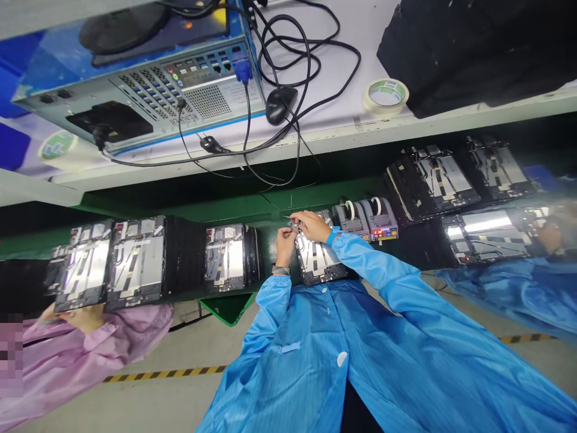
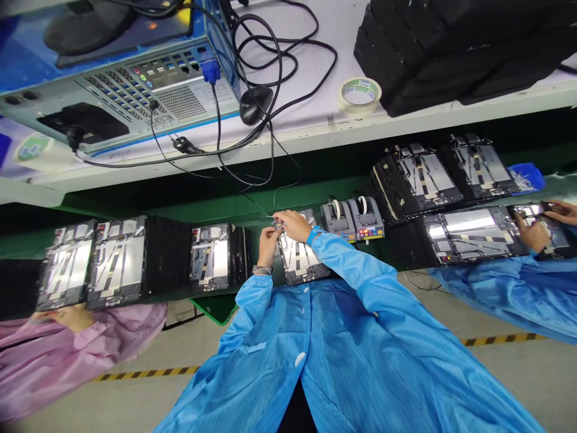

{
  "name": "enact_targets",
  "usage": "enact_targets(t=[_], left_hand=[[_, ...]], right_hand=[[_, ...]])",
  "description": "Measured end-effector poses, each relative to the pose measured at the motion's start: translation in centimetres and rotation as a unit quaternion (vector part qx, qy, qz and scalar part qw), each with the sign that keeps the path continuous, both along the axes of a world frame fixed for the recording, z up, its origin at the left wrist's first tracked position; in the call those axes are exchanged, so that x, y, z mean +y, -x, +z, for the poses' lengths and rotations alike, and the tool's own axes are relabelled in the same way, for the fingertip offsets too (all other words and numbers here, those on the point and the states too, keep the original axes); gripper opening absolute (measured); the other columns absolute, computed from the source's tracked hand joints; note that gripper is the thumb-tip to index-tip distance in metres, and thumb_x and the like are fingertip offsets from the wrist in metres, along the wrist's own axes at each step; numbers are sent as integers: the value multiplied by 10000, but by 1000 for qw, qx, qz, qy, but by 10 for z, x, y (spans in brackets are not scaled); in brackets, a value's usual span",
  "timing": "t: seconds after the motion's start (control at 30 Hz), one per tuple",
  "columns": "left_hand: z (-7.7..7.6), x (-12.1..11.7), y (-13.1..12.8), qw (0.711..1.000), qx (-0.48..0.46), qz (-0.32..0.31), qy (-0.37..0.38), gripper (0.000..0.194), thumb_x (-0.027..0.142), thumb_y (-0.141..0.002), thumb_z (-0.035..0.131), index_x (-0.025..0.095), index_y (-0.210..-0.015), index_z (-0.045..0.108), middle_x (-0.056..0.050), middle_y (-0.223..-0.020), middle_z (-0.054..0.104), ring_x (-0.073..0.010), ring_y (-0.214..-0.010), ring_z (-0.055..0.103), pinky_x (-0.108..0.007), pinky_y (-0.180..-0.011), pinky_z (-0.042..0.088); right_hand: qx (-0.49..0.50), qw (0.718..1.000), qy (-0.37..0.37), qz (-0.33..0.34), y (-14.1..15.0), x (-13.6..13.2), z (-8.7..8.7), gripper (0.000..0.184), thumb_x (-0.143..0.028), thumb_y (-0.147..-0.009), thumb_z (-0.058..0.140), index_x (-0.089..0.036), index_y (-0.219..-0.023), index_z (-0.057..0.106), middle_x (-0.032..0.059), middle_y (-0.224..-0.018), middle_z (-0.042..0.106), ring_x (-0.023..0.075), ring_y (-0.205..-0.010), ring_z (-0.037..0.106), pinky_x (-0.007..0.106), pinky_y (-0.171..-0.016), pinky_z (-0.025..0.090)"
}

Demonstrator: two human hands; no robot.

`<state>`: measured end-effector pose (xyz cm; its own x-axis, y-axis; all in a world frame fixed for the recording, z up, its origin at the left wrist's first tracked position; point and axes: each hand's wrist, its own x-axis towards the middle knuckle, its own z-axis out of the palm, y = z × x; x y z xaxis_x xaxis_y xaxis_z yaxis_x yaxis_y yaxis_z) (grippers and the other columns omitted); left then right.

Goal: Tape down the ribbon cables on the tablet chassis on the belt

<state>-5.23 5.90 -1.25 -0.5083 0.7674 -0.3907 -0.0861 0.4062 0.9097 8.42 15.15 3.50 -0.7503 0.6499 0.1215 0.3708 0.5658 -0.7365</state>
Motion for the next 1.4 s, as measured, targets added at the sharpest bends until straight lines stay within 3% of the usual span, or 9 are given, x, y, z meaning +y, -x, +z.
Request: enact_targets(t=[0.23, 0.33, 0.4, 0.47, 0.57, 0.63, 0.7, 1.03, 1.4], left_hand=[[-1, -1, -1, 1000, 4, -2, 3, 323, 390, -811, 720, 198, -1009, 553, -10, -918, 632, -132, -871, 636, -269, -829, 506], [1, 0, -2, 1000, 14, -3, 20, 321, 409, -820, 709, 202, -1004, 547, -3, -901, 627, -135, -852, 636, -275, -816, 511], [2, 0, -3, 999, 33, -1, 11, 307, 396, -820, 708, 206, -997, 544, -11, -932, 631, -140, -879, 636, -282, -833, 512], [4, 0, -4, 998, 57, 6, -21, 299, 354, -811, 712, 212, -1011, 541, -28, -1008, 633, -147, -950, 636, -287, -872, 509], [6, -1, -6, 993, 101, 11, -65, 300, 301, -804, 702, 225, -1042, 537, -51, -1143, 610, -158, -1081, 624, -284, -917, 502], [7, -1, -6, 990, 120, 2, -76, 273, 273, -811, 673, 230, -1045, 541, -61, -1218, 586, -163, -1146, 611, -279, -929, 501], [8, -1, -6, 988, 127, -12, -82, 247, 239, -817, 634, 231, -1048, 550, -68, -1283, 566, -167, -1188, 600, -278, -939, 501], [18, -1, -3, 983, 150, -79, -73, 186, 218, -863, 598, 235, -1044, 634, -94, -1425, 501, -222, -1321, 525, -330, -995, 488], [8, -3, 1, 970, 201, -109, -80, 184, 209, -922, 572, 255, -1060, 685, -84, -1407, 457, -240, -1376, 460, -381, -1078, 437]], right_hand=[[-30, 999, 10, 7, 2, 7, -4, 473, -37, -850, 502, -198, -1285, 592, 47, -938, 644, 227, -905, 567, 349, -861, 424], [5, 998, 45, -40, -6, -3, 3, 487, -62, -817, 554, -207, -1281, 598, 53, -970, 638, 232, -941, 563, 361, -880, 430], [71, 985, 119, -102, -11, -15, 9, 469, -122, -813, 609, -222, -1271, 603, 50, -993, 640, 219, -912, 565, 352, -847, 450], [163, 938, 270, -147, -14, -32, 14, 426, -225, -831, 651, -234, -1254, 601, 32, -951, 647, 183, -777, 561, 315, -718, 457], [288, 789, 522, -149, -16, -57, 16, 429, -360, -833, 684, -233, -1233, 597, 10, -860, 660, 133, -579, 497, 271, -537, 372], [335, 700, 612, -152, -15, -70, 14, 446, -365, -796, 719, -226, -1206, 612, 12, -851, 672, 119, -552, 491, 261, -515, 349], [354, 654, 649, -160, -13, -76, 10, 437, -328, -764, 743, -217, -1172, 631, 14, -848, 679, 114, -563, 506, 254, -523, 354], [358, 606, 693, -154, -9, -62, -9, 280, -354, -845, 655, -179, -1060, 693, 23, -815, 666, 119, -578, 499, 255, -553, 389], [343, 529, 755, -181, -7, -46, -4, 322, -394, -996, 492, -127, -1041, 667, 80, -849, 706, 143, -603, 533, 267, -568, 433]])
